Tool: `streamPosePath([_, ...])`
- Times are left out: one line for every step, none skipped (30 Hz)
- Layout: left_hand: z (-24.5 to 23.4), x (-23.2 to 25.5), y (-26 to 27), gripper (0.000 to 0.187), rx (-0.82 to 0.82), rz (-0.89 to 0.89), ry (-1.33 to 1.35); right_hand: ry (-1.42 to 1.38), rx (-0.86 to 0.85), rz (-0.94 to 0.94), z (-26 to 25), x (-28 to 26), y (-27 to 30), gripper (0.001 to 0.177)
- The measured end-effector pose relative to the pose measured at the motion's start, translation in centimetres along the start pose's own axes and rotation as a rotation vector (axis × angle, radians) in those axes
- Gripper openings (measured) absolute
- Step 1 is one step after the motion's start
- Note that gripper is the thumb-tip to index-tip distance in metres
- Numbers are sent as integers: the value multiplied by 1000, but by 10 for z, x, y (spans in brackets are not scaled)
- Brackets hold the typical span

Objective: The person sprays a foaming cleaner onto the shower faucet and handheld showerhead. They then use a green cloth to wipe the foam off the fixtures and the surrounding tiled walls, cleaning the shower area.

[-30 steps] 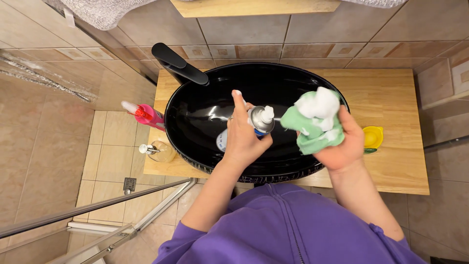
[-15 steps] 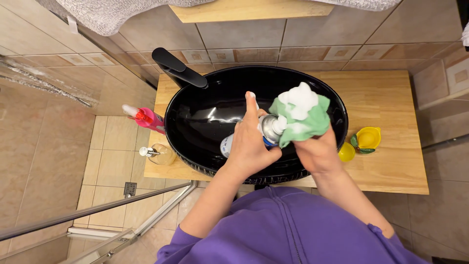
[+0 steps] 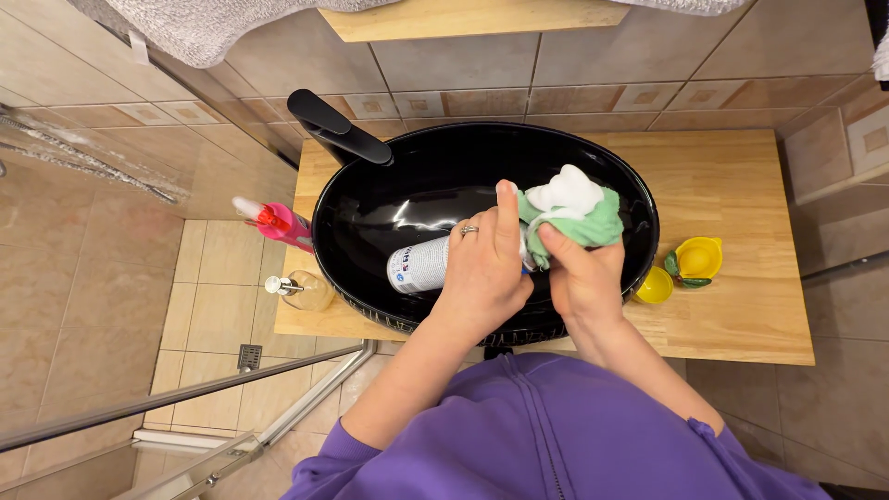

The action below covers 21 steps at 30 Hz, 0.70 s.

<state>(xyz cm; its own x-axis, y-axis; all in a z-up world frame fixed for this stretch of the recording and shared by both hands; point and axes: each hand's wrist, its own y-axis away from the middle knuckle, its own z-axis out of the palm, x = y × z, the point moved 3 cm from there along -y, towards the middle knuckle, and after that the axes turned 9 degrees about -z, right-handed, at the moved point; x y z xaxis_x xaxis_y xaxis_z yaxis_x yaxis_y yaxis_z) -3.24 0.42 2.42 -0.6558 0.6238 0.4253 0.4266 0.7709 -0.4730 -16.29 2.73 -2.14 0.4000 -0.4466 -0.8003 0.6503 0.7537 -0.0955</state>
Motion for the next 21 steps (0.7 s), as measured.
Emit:
streamPosePath([0, 0, 0, 125, -13, -13, 21, -33, 32, 42, -2, 1, -2, 73])
streamPosePath([-3, 1, 0, 125, -13, -13, 21, -33, 32, 42, -1, -3, -5, 73])
streamPosePath([-4, 1, -1, 127, -39, -53, 82, -78, 59, 75, 0, -5, -8, 69])
streamPosePath([-6, 1, -2, 129, -65, -94, 144, -122, 86, 107, 0, -9, -11, 66])
streamPosePath([-12, 3, -3, 129, -66, -93, 145, -121, 86, 107, -2, -15, -13, 66])
streamPosePath([-18, 4, -6, 129, -78, -148, 220, -179, 108, 154, -4, -19, -16, 60])
streamPosePath([-24, 4, -9, 129, -90, -203, 296, -237, 131, 201, -6, -23, -19, 54])
streamPosePath([-27, 4, -10, 129, -90, -203, 296, -236, 131, 202, -14, -25, -23, 54])
streamPosePath([-30, 3, -11, 128, -112, -247, 419, -311, 141, 274, -21, -25, -26, 55])
streamPosePath([-33, 2, -13, 126, -132, -289, 542, -387, 150, 346, -28, -25, -29, 56])
streamPosePath([-34, 1, -13, 126, -130, -288, 542, -388, 148, 346, -23, -32, -26, 56])
streamPosePath([-35, -2, -12, 126, -125, -328, 655, -403, 134, 383, -18, -39, -22, 53])
streamPosePath([-36, -4, -11, 125, -120, -367, 769, -419, 119, 421, -12, -45, -18, 51])
streamPosePath([-34, -7, -11, 125, -119, -365, 768, -420, 117, 421, -25, -35, -19, 51])
streamPosePath([-32, -10, -10, 126, -94, -334, 868, -392, 122, 427, -38, -24, -21, 53])
streamPosePath([-31, -11, -10, 128, -71, -303, 969, -364, 129, 434, -52, -15, -22, 54])
streamPosePath([-32, -12, -11, 128, -72, -302, 970, -363, 129, 432, -47, -21, -20, 54])
streamPosePath([-34, -11, -12, 127, -82, -279, 1002, -391, 43, 463, -39, -26, -18, 44])
streamPosePath([-35, -11, -13, 127, -93, -257, 1034, -417, -44, 493, -31, -32, -16, 35])
streamPosePath([-34, -10, -13, 127, -94, -254, 1036, -417, -43, 489, -14, -43, -14, 35])
streamPosePath([-33, -9, -13, 127, -127, -259, 1063, -454, -141, 489, 6, -55, -12, 33])
